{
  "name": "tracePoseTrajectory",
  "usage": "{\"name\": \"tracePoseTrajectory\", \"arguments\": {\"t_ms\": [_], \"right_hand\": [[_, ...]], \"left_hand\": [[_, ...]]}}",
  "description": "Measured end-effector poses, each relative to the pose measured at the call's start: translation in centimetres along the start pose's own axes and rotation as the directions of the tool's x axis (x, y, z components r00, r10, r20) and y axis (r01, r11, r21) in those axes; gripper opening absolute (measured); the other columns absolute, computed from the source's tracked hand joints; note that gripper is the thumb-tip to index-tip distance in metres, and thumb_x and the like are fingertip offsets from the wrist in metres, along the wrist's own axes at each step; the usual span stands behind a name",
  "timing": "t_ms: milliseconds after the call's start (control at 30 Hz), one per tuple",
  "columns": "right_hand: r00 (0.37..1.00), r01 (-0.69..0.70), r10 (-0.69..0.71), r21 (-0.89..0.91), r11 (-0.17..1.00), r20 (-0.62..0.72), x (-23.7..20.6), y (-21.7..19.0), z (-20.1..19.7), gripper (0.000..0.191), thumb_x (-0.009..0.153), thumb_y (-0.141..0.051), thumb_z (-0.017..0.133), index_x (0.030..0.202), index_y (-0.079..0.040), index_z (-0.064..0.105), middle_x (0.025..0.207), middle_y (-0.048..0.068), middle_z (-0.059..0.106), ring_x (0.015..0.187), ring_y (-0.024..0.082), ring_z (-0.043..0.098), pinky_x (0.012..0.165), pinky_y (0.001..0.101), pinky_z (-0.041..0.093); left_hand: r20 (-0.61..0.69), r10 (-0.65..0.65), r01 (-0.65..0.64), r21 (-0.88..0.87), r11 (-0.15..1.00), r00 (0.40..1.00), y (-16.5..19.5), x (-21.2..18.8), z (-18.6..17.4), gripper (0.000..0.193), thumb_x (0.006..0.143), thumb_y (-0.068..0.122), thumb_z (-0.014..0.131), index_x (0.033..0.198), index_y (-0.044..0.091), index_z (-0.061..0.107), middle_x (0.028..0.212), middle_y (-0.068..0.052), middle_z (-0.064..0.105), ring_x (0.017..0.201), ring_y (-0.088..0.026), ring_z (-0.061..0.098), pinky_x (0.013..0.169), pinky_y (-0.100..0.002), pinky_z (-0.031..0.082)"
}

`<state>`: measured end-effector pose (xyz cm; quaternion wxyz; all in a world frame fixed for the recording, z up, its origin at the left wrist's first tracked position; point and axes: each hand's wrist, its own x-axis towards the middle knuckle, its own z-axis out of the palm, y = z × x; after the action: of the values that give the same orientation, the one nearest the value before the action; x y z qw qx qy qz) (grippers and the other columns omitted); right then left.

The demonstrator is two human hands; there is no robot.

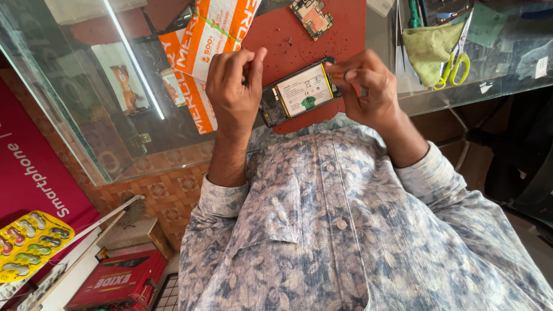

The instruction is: The person disassembles a smartphone by removing the motherboard and then the battery. They use a screwdriver to unscrew components and a plastic spudger to pry the battery out of the casing. The person also uses tweezers to handle small connectors and parts during the process.

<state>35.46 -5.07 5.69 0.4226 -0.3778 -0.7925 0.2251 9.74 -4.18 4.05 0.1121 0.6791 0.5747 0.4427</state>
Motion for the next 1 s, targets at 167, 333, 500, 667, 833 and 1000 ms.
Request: {"name": "tracePoseTrajectory", "arguments": {"t_ms": [167, 333, 500, 667, 833, 1000], "right_hand": [[0.997, 0.072, -0.072, 0.121, 0.99, 0.002, 0.3, 0.0, -0.1, 0.064, 0.096, 0.011, 0.077, 0.136, -0.011, 0.032, 0.113, 0.026, 0.058, 0.1, 0.035, 0.068, 0.078, 0.0382, 0.065], [0.998, 0.0, -0.007, 0.11, 0.994, 0.062, 1.0, -0.4, -0.7, 0.058, 0.092, 0.021, 0.065, 0.131, -0.013, 0.037, 0.106, 0.021, 0.066, 0.1, 0.032, 0.073, 0.077, 0.0395, 0.066], [0.998, 0.023, -0.03, 0.119, 0.993, 0.058, 1.1, -0.3, -0.1, 0.059, 0.093, 0.016, 0.07, 0.131, -0.013, 0.036, 0.11, 0.027, 0.062, 0.107, 0.037, 0.069, 0.081, 0.0395, 0.063], [0.996, 0.011, -0.035, 0.287, 0.958, 0.077, 0.5, 0.1, -0.3, 0.063, 0.092, 0.029, 0.054, 0.135, -0.014, 0.038, 0.101, 0.018, 0.065, 0.109, 0.031, 0.072, 0.102, 0.0622, 0.06], [0.986, 0.048, -0.074, 0.169, 0.984, 0.15, -0.2, 0.8, -0.1, 0.069, 0.083, 0.02, 0.063, 0.136, -0.016, 0.038, 0.117, 0.021, 0.062, 0.114, 0.036, 0.06, 0.093, 0.0573, 0.052], [0.96, -0.022, 0.03, -0.033, 0.999, 0.278, -1.0, 0.3, -0.3, 0.042, 0.09, 0.011, 0.072, 0.124, -0.009, 0.057, 0.121, 0.014, 0.061, 0.109, 0.033, 0.06, 0.09, 0.047, 0.054]], "left_hand": [[0.045, -0.146, 0.147, -0.023, 0.989, 0.988, -0.4, 0.0, -0.4, 0.028, 0.104, 0.003, 0.079, 0.089, 0.001, 0.056, 0.082, -0.009, 0.06, 0.07, -0.019, 0.058, 0.064, -0.034, 0.047], [0.118, -0.333, 0.338, -0.577, 0.743, 0.935, 0.5, -0.7, -0.8, 0.025, 0.101, 0.015, 0.077, 0.106, -0.002, 0.06, 0.088, -0.008, 0.071, 0.073, -0.011, 0.069, 0.065, -0.03, 0.057], [0.117, -0.295, 0.317, -0.322, 0.892, 0.948, 0.6, -0.8, -0.7, 0.025, 0.098, 0.018, 0.08, 0.094, -0.004, 0.071, 0.074, -0.007, 0.065, 0.059, -0.012, 0.056, 0.053, -0.031, 0.044], [0.089, -0.177, 0.187, -0.125, 0.974, 0.98, 1.1, -0.4, -1.4, 0.02, 0.099, 0.014, 0.081, 0.092, 0.0, 0.071, 0.078, -0.007, 0.066, 0.064, -0.019, 0.061, 0.059, -0.035, 0.046], [0.077, -0.164, 0.18, -0.284, 0.942, 0.983, 1.7, -0.5, -3.3, 0.006, 0.108, 0.006, 0.067, 0.112, 0.002, 0.07, 0.097, -0.011, 0.063, 0.088, -0.022, 0.071, 0.076, -0.033, 0.059], [0.088, -0.204, 0.205, 0.0, 0.979, 0.975, 1.2, -1.8, -3.5, 0.019, 0.096, 0.014, 0.085, 0.095, 0.001, 0.07, 0.081, -0.008, 0.061, 0.069, -0.024, 0.06, 0.062, -0.037, 0.047]]}}
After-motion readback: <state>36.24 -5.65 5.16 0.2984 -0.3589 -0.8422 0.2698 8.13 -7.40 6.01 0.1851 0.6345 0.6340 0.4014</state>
